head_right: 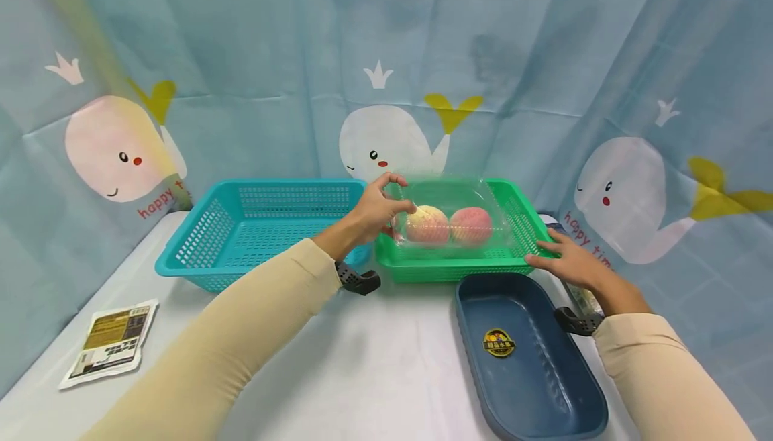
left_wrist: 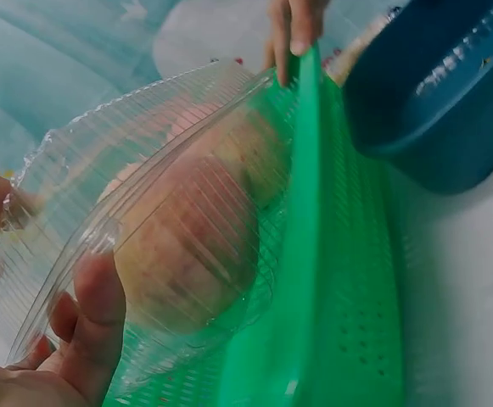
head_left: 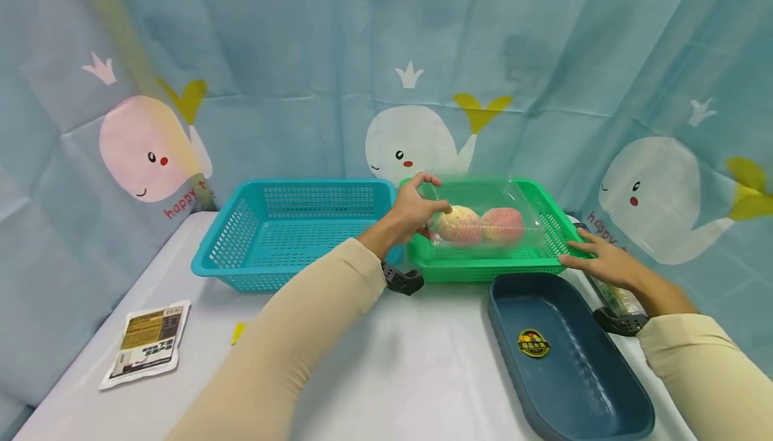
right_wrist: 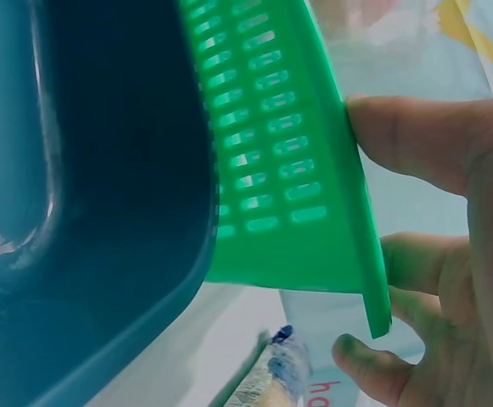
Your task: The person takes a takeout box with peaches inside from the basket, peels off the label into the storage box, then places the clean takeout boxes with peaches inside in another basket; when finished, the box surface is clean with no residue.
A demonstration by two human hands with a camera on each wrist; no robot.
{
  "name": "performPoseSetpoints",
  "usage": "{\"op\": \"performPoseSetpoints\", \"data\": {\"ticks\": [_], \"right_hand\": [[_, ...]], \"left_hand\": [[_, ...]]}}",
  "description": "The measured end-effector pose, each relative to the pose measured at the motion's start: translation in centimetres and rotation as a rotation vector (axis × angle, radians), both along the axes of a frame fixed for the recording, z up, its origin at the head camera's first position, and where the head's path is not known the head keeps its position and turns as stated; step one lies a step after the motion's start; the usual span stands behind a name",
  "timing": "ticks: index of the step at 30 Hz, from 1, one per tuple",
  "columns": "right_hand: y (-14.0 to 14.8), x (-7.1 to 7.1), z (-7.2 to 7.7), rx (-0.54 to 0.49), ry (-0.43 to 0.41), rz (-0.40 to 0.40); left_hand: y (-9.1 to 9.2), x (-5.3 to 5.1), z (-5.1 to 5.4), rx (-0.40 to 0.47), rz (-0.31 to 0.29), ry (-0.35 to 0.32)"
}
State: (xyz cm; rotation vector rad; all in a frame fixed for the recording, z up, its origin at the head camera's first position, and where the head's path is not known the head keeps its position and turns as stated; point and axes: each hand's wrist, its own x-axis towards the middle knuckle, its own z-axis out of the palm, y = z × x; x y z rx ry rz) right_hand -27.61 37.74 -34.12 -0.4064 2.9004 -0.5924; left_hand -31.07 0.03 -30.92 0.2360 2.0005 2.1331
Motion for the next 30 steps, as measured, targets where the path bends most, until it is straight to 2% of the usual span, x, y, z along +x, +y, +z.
{"op": "performPoseSetpoints", "data": {"ticks": [7,10,14,19,22,25,30], "right_hand": [[-0.7,-0.1,-0.2,0.002,-0.004,0.014],[-0.8,-0.2,-0.2,-0.002,-0.006,0.019],[-0.9,-0.3,-0.1,0.001,-0.002,0.014],[-0.9,-0.5,0.1,0.013,0.005,0.009],[-0.9,-0.5,0.1,0.016,0.006,0.010],[-0.7,-0.6,0.0,0.021,0.010,0.008],[0.0,-0.5,0.0,0.030,0.015,0.004]], "left_hand": [[0.5,-0.8,-2.6,-0.010,0.010,-0.068],[0.7,-1.0,-3.3,-0.028,0.014,-0.083],[1.3,-1.2,-3.5,-0.101,0.015,-0.077],[2.1,-1.1,-3.1,-0.303,0.066,-0.066],[2.4,-1.0,-3.0,-0.379,0.076,-0.067],[2.7,-1.1,-3.3,-0.375,0.026,-0.066],[3.2,-1.6,-4.0,-0.303,-0.156,-0.125]]}}
